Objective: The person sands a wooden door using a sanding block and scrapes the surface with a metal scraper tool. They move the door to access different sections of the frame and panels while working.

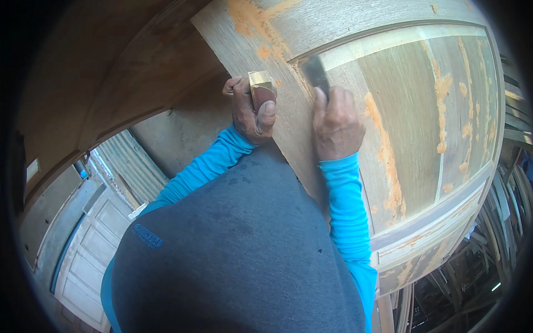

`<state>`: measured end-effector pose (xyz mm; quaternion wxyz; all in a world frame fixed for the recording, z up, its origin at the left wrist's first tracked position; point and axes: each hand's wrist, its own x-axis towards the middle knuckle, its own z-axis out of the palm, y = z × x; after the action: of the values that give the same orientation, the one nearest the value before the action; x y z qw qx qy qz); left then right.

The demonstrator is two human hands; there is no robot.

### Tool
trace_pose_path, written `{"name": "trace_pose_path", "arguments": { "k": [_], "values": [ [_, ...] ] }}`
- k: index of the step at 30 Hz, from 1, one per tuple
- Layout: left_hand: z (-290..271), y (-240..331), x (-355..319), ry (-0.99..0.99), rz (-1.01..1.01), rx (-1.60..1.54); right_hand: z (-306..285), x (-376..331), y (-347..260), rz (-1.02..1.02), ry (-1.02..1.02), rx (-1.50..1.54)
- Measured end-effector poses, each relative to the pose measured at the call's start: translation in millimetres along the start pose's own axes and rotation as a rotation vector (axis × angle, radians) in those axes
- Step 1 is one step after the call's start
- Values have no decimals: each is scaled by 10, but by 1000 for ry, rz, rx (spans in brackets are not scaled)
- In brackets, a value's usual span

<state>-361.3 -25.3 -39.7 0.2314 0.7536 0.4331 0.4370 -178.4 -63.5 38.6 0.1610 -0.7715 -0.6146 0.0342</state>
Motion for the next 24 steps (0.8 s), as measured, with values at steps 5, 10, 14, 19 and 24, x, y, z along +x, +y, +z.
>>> {"name": "trace_pose_path", "arguments": {
  "k": [5,10,14,19,24],
  "values": [
    [-18,2,34,4,21,-6,-52,79,17,45,-1,17],
    [7,-9,38,37,33,-34,-73,27,-5,1,-13,-2],
    [6,-20,44,46,47,-22,-60,2,-40,-6,-21,-21],
    [-5,-7,32,38,25,-32,-53,52,-11,26,18,-29],
    [-26,-19,28,8,19,-35,-49,-17,-47,22,10,-10]
  ]
}}
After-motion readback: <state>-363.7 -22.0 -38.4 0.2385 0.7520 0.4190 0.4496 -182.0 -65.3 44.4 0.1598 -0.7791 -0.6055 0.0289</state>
